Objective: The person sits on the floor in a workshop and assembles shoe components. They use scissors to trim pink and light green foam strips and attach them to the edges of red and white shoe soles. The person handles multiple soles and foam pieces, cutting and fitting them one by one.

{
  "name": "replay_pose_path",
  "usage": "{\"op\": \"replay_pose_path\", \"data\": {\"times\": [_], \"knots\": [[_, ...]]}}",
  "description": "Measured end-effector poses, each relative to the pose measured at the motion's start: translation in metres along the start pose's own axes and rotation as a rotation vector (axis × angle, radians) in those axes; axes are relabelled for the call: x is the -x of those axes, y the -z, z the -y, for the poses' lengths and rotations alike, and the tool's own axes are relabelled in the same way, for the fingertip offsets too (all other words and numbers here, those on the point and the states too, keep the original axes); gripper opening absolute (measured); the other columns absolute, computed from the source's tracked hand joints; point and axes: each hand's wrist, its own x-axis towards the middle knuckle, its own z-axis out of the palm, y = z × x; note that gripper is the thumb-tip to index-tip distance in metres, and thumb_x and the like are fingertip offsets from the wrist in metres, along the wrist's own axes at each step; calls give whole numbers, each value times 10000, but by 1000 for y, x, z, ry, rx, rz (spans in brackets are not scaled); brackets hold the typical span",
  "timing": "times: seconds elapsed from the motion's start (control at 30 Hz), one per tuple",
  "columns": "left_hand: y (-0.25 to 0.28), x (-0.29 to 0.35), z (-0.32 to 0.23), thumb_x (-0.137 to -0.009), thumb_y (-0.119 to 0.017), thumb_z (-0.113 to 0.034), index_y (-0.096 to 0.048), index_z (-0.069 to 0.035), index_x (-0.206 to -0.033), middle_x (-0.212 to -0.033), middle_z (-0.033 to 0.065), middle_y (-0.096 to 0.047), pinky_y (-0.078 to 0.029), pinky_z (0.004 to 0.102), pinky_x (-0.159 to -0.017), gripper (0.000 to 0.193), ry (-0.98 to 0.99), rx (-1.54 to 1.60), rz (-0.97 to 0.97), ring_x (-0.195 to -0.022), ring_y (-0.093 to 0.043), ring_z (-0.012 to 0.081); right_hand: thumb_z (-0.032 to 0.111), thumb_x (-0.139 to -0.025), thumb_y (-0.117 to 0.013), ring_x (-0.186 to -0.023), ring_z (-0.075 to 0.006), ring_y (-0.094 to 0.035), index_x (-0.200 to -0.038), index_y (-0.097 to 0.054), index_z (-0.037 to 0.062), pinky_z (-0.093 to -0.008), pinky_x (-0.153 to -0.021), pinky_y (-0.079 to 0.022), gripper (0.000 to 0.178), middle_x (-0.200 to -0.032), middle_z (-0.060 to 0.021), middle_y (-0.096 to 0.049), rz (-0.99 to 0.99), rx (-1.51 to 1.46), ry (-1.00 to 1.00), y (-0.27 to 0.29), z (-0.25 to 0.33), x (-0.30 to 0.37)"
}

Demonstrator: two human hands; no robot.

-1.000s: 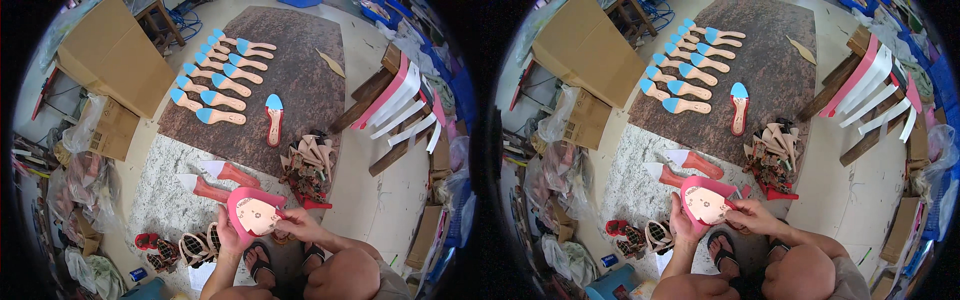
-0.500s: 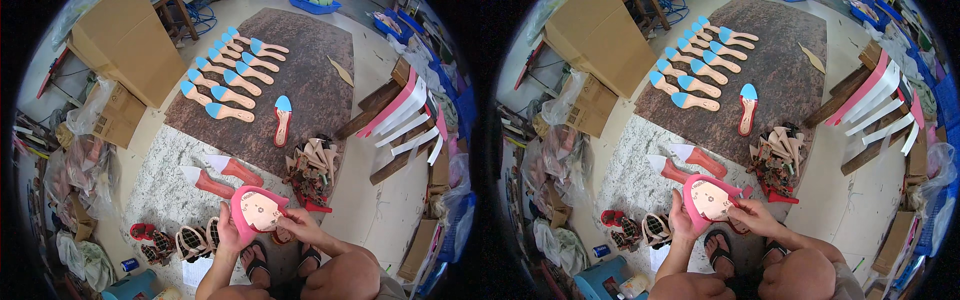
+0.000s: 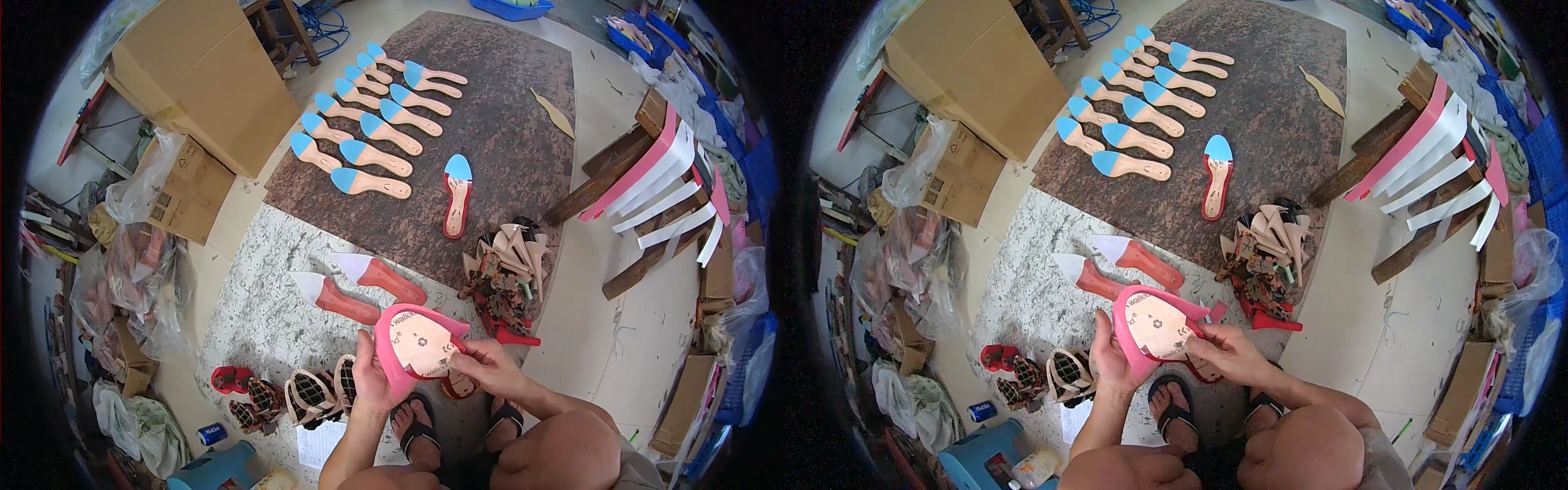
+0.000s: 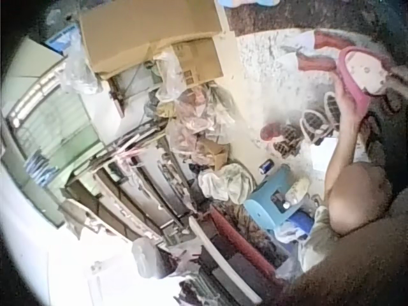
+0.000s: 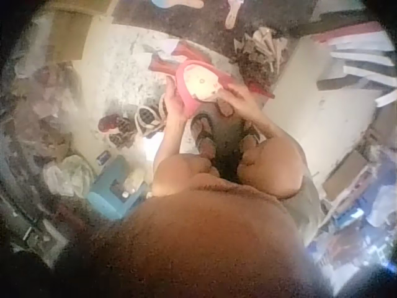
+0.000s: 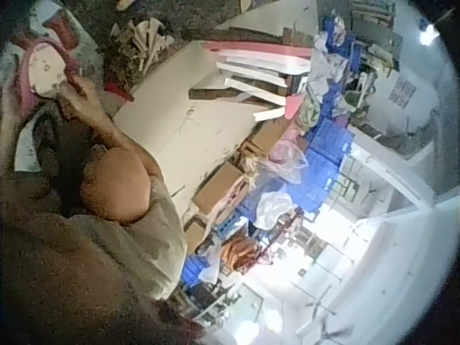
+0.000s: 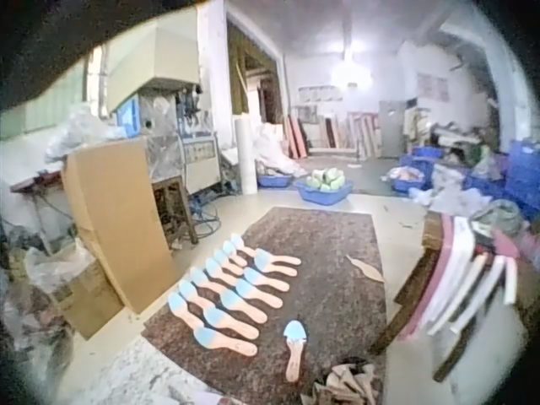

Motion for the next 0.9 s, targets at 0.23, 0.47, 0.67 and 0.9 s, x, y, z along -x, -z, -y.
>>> {"op": "replay_pose_path", "data": {"times": [0.23, 0.47, 0.67, 0.9], "knots": [[4, 1, 0, -953, -363, -670, -383, -80, -1473, -1447, 163, -481, -344, 561, -1107, 787, 26, 20, 7, -1321, -468, 366, 263, -1012, -584, -783, -22, -492, -1091, -656, 4, -223, -666, -428, 280, -856, 64, -581, -16, -6, -47, -2, 6, 0], [4, 1, 0, -953, -359, -673, -397, -54, -1458, -1443, 173, -483, -344, 545, -1112, 799, 17, -2, -5, -1319, -469, 373, 234, -1006, -589, -829, -33, -510, -1088, -649, -10, -238, -715, -440, 265, -906, 48, -603, -17, -22, -62, -2, 8, 1], [4, 0, 0, -952, -355, -677, -396, -50, -1457, -1444, 185, -478, -341, 549, -1111, 806, 30, 49, 1, -1321, -465, 378, 242, -1010, -583, -781, -19, -484, -1039, -646, -12, -226, -668, -430, 264, -839, 69, -567, -14, -21, -34, -1, 0, -1], [6, 0, 0, -952, -358, -674, -411, -40, -1445, -1438, 187, -485, -341, 550, -1111, 805, 37, 42, -33, -1322, -463, 380, 235, -1005, -588, -765, -14, -482, -1026, -649, -3, -225, -645, -426, 247, -828, 70, -563, -24, -36, -23, -3, -2, -2]]}}
